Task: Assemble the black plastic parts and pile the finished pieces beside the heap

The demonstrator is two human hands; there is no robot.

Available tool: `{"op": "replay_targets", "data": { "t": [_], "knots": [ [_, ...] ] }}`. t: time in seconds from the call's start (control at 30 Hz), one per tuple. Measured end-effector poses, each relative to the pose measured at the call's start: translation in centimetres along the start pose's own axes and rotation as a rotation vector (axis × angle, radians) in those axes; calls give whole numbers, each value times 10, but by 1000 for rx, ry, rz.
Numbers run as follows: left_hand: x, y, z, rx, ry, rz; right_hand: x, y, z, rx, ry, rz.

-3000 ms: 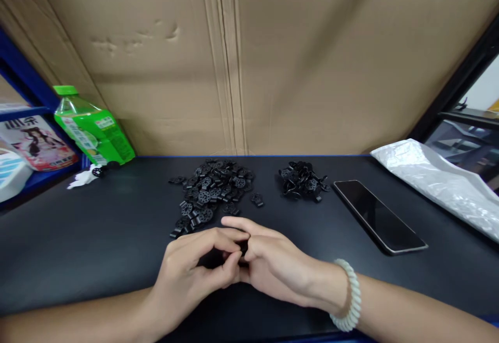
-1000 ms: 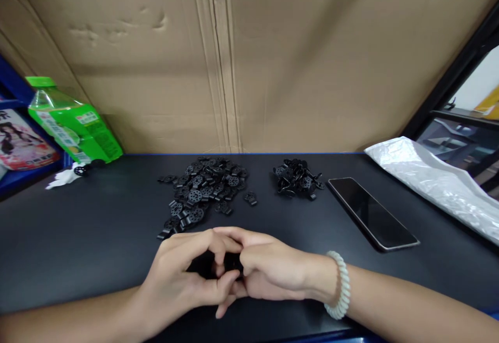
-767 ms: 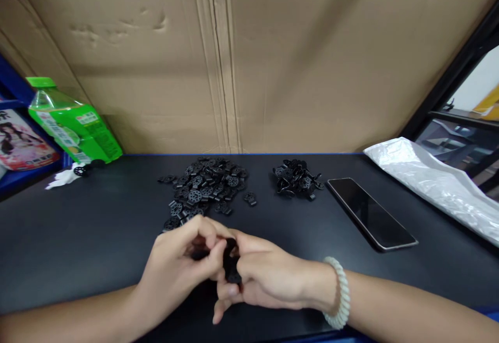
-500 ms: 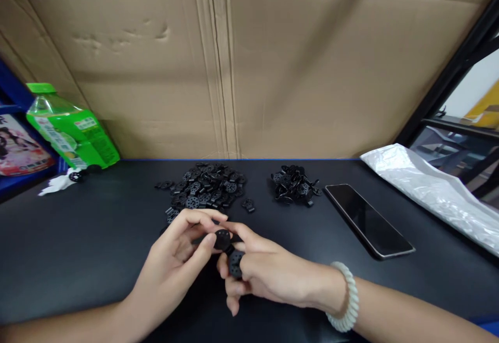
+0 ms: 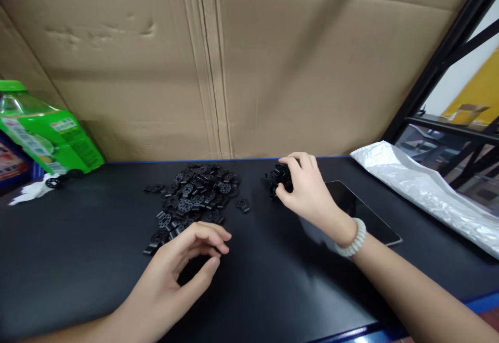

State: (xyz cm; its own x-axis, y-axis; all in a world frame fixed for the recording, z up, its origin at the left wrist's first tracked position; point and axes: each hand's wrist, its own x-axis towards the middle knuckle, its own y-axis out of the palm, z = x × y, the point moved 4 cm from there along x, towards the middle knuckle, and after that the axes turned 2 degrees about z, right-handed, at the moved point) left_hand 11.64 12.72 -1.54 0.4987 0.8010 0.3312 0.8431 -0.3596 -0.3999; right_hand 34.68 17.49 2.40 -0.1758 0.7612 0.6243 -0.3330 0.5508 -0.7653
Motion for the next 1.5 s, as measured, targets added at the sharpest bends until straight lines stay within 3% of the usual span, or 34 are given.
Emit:
{"op": "replay_targets", "data": {
  "t": [0.07, 0.2, 0.3, 0.37, 0.53, 0.8, 0.93, 1.03, 1.2, 1.33, 1.43, 1.5],
  "knots": [
    [0, 1, 1, 3, -3, 19, -7, 5, 15, 47, -77, 63],
    [0, 4, 2, 15, -6, 64, -28, 22, 53, 160, -241, 396],
    [0, 4, 2, 27, -2, 81, -36, 29, 65, 144, -313, 498],
    [0, 4, 1, 27, -5, 85, -37, 28, 65, 188, -287, 500],
    [1, 4, 2, 16, -24, 84, -35, 31, 52, 330, -59, 412],
    [1, 4, 4, -25, -84, 74, -36, 44, 41, 337, 29, 422],
    [1, 4, 10, -171, -247, 11, -35, 35, 50, 538, 131, 459],
    [0, 3, 12, -254, -321, -55, -39, 28, 65, 730, 118, 436],
    [1, -2, 8, -276, -248, -113, -45, 22, 82, 878, -20, 325],
    [4, -5, 5, -355, -191, -144, -45, 22, 83, 993, -20, 299],
    [4, -5, 3, -385, -146, -130, -45, 24, 82, 1081, 41, 358],
    [3, -5, 2, -385, -113, -114, -47, 29, 82, 1224, 131, 472]
  ]
}}
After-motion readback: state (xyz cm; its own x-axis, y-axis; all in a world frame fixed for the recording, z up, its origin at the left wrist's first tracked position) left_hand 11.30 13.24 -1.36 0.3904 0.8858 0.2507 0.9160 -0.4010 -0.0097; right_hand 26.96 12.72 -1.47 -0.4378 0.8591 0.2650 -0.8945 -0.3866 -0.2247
